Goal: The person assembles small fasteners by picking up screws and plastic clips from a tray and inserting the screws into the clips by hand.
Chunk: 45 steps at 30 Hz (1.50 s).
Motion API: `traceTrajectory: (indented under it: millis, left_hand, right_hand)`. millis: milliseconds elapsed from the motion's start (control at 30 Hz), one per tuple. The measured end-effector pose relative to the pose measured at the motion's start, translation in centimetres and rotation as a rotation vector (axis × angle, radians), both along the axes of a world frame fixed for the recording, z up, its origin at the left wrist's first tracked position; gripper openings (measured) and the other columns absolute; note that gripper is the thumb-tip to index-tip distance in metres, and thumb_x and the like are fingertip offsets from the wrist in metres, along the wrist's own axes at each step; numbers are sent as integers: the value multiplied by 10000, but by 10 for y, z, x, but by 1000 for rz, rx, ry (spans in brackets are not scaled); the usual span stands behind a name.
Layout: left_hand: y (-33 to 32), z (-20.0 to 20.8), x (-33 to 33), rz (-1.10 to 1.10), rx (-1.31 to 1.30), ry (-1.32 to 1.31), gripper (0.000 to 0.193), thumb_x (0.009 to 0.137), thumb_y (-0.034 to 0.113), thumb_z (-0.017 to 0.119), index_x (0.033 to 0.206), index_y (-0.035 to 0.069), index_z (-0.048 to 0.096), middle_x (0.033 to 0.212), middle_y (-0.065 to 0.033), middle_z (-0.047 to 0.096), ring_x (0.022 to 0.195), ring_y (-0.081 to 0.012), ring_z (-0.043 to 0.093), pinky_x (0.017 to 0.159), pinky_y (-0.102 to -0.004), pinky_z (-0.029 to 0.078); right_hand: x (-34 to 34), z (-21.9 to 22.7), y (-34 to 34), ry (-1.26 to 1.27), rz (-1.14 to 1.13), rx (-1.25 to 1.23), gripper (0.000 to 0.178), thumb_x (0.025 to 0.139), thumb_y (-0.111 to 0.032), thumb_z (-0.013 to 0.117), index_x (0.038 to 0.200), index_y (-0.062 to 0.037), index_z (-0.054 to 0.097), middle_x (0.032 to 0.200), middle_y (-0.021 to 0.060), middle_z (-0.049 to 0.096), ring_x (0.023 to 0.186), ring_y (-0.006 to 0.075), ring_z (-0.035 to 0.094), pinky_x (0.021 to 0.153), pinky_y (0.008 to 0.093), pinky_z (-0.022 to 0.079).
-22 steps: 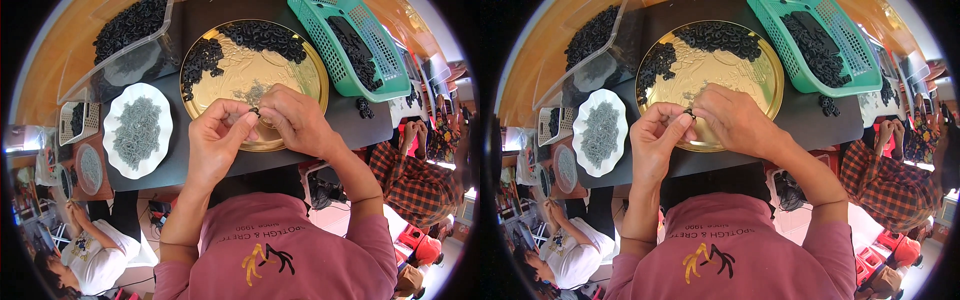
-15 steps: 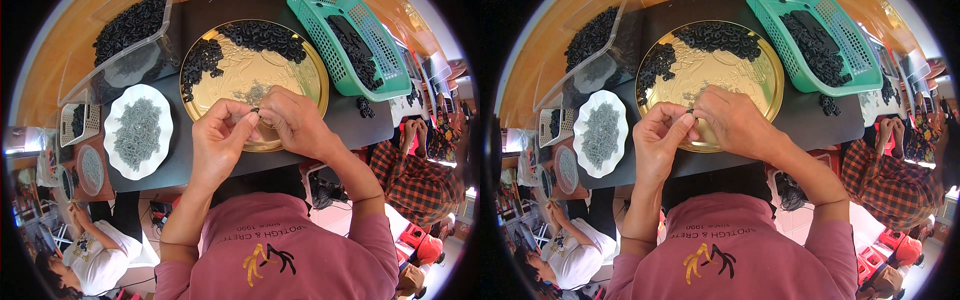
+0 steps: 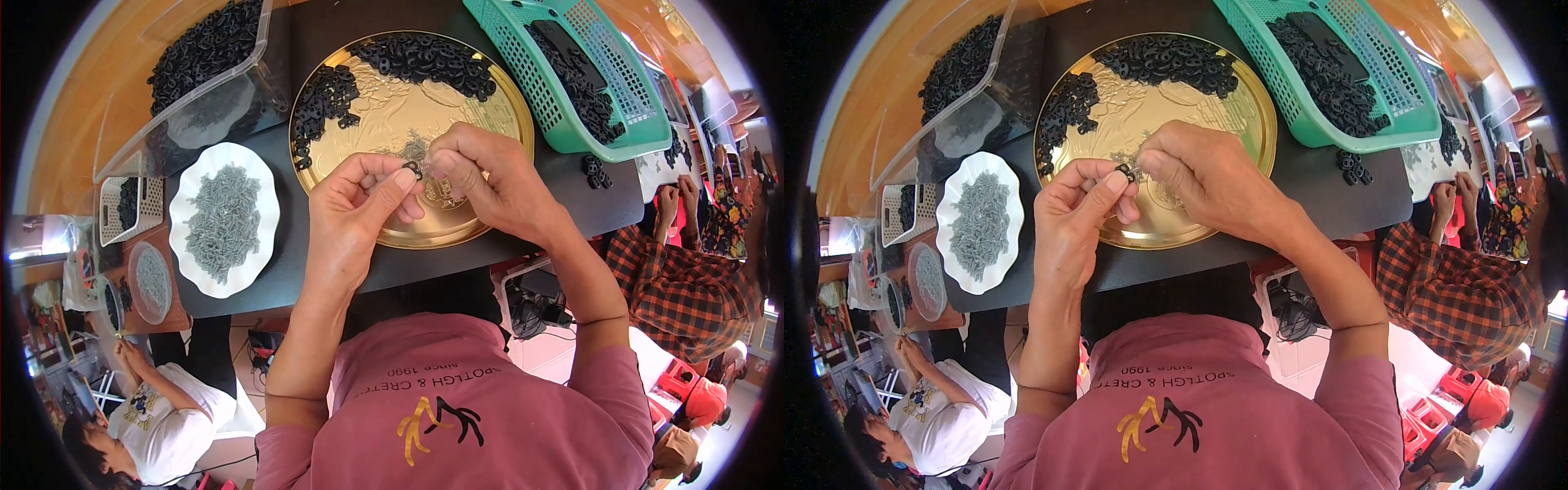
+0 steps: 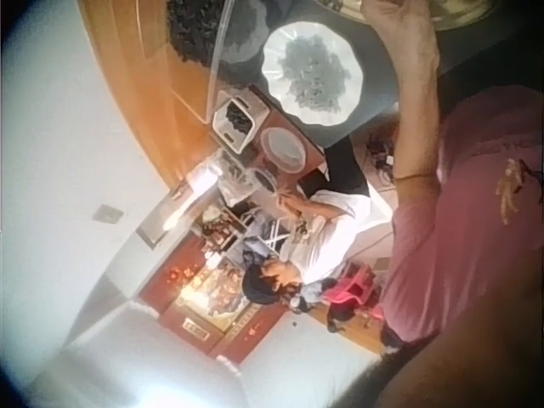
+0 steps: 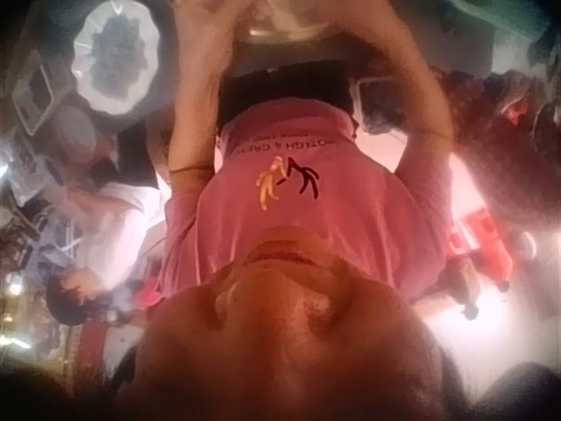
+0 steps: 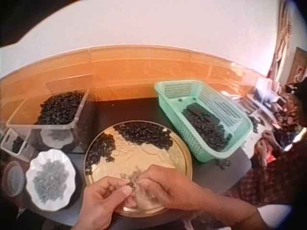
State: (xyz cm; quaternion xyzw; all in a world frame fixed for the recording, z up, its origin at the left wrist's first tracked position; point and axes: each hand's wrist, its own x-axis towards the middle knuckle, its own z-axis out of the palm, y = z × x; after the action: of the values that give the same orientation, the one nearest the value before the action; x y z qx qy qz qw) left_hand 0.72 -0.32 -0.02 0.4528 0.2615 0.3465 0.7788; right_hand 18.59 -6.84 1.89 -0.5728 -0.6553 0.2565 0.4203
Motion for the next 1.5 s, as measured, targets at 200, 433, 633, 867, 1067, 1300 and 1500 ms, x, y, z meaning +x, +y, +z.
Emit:
traceTrajectory:
  millis: [200, 433, 633, 867, 1067, 1300, 1500]
  left_hand:
    - [-2, 3, 0, -13, 33, 39, 116, 886, 50, 629, 968, -25, 595, 815, -93, 666, 653, -102, 614, 617, -208, 487]
    - [-5, 4, 0, -11, 87, 76, 110, 883, 42, 631, 960, -26, 592, 799, -77, 660, 655, -92, 615, 608, -201, 486]
    - [-5, 3, 1, -2, 59, 58, 101, 883, 31, 627, 954, -29, 588, 802, -90, 662, 650, -98, 617, 609, -203, 489]
    - [1, 2, -1, -17, 57, 23, 110, 891, 38, 620, 970, -28, 582, 811, -103, 662, 655, -110, 613, 623, -216, 491]
    - [2, -2, -4, 42, 12, -55, 124, 898, 52, 617, 987, -25, 577, 835, -119, 664, 674, -115, 608, 639, -225, 488]
    - [4, -13, -9, 74, 9, -93, 133, 902, 61, 614, 998, -21, 570, 852, -126, 668, 673, -124, 606, 641, -236, 490]
    - [5, -14, -11, 86, 10, -100, 130, 900, 56, 614, 997, -18, 569, 857, -129, 668, 671, -126, 609, 641, -235, 491]
  right_hand:
    - [-5, 0, 1, -136, 13, 107, 108, 882, -112, 594, 903, -13, 558, 814, 148, 556, 723, 352, 572, 635, 410, 452]
    - [-12, -6, -2, -166, 8, 169, 65, 892, -72, 564, 922, -21, 537, 804, 136, 534, 707, 320, 562, 621, 363, 452]
    - [-14, -10, -1, -264, 14, 225, 90, 857, -37, 594, 914, -17, 528, 792, 138, 527, 687, 326, 559, 592, 374, 452]
    - [-6, -1, 5, -186, 47, 182, 88, 877, -76, 586, 916, -6, 549, 801, 136, 547, 705, 316, 566, 618, 364, 458]
    - [28, -5, 37, -329, -46, 84, 206, 940, -150, 503, 1038, 5, 597, 856, 161, 577, 792, 339, 575, 725, 377, 461]
    - [38, -22, 66, -686, -271, -42, 289, 852, -64, 531, 1131, -34, 603, 1014, 161, 576, 847, 358, 599, 764, 417, 479]
    - [36, -22, 66, -632, -201, -6, 248, 852, -61, 529, 1075, -33, 633, 955, 158, 592, 843, 353, 604, 756, 406, 484]
